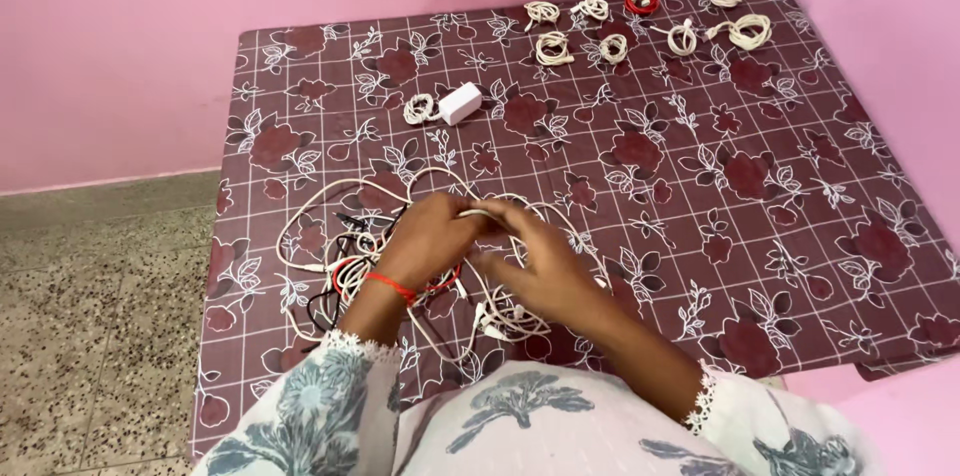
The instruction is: The person untangles a white charging cable from a pile of mixed cables on a table, then coils it into a neat loop and places it with other coiled cables.
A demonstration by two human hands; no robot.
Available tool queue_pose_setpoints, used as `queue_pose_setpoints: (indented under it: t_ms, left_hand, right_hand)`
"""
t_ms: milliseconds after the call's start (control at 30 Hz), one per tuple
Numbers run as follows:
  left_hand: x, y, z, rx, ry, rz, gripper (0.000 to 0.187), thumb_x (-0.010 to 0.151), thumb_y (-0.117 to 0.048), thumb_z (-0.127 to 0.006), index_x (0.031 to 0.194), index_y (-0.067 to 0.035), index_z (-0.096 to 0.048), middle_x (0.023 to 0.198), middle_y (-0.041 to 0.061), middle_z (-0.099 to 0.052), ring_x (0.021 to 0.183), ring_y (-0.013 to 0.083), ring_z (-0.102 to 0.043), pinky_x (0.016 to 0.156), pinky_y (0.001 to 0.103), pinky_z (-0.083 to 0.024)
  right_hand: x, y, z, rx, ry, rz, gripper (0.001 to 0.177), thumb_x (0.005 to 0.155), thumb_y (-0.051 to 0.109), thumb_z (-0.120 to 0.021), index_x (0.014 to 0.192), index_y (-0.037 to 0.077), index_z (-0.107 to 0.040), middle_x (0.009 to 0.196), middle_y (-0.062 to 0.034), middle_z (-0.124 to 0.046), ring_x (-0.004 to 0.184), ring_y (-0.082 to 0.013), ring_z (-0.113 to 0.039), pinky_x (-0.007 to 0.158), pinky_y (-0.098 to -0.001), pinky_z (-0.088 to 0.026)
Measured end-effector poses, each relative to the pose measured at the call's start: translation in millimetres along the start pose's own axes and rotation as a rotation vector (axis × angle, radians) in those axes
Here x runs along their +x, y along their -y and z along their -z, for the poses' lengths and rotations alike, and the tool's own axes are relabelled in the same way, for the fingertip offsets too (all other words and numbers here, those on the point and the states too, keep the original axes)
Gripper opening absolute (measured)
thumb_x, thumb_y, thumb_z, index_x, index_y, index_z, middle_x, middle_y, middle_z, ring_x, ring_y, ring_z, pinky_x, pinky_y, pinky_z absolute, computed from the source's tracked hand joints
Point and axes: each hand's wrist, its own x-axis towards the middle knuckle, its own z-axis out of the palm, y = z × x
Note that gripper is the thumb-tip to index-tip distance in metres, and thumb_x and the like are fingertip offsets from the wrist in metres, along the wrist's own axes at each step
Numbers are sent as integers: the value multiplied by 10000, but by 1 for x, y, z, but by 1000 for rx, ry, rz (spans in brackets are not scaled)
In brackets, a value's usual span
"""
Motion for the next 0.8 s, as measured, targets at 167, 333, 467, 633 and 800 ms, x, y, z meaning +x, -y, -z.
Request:
queue_pose_setpoints:
  t_ms: [167, 333, 467, 633, 800]
  left_hand:
    - [-1, 0, -2, -566, 254, 103, 271, 991, -278, -644, 785, -103, -617, 640, -48, -517, 553, 85, -418, 515, 282, -332]
    - [-7, -18, 2, -1046, 441, 85, 443, 1086, -362, -428, 704, -143, -480, 564, -88, -342, 475, 66, -287, 460, 254, -262]
    - [0, -35, 1, -1204, 323, 81, 368, 1091, -282, -405, 958, -34, -642, 585, -67, -393, 491, 70, -330, 466, 225, -313]
    - [17, -40, 0, -1360, 197, 4, 345, 1081, -106, -406, 1283, 61, -630, 793, 31, -610, 636, 95, -529, 567, 227, -469]
    - [38, -28, -2, -1246, 29, 28, 390, 995, 61, -374, 1353, 68, -528, 1155, 172, -717, 998, 203, -728, 883, 305, -619]
  right_hand:
    - [8, -18, 19, 210, -138, -219, 240, 961, 231, -671, 1128, 73, -740, 778, 6, -713, 624, -59, -590, 540, -205, -479]
    - [18, -35, 23, 324, -224, -203, 212, 995, 204, -660, 1086, 39, -756, 718, -4, -646, 547, -52, -457, 472, -232, -362]
    - [23, -39, 16, 291, -226, -208, 218, 993, 176, -611, 1119, 42, -728, 739, 32, -669, 571, -25, -513, 505, -210, -411]
    - [22, -34, 4, 243, -167, -255, 243, 1002, 193, -590, 1125, 35, -728, 733, 17, -686, 597, -29, -558, 524, -219, -428]
    - [10, -21, 0, 186, -40, -267, 306, 1050, 281, -571, 1065, 21, -733, 645, -18, -592, 538, -64, -495, 494, -263, -394]
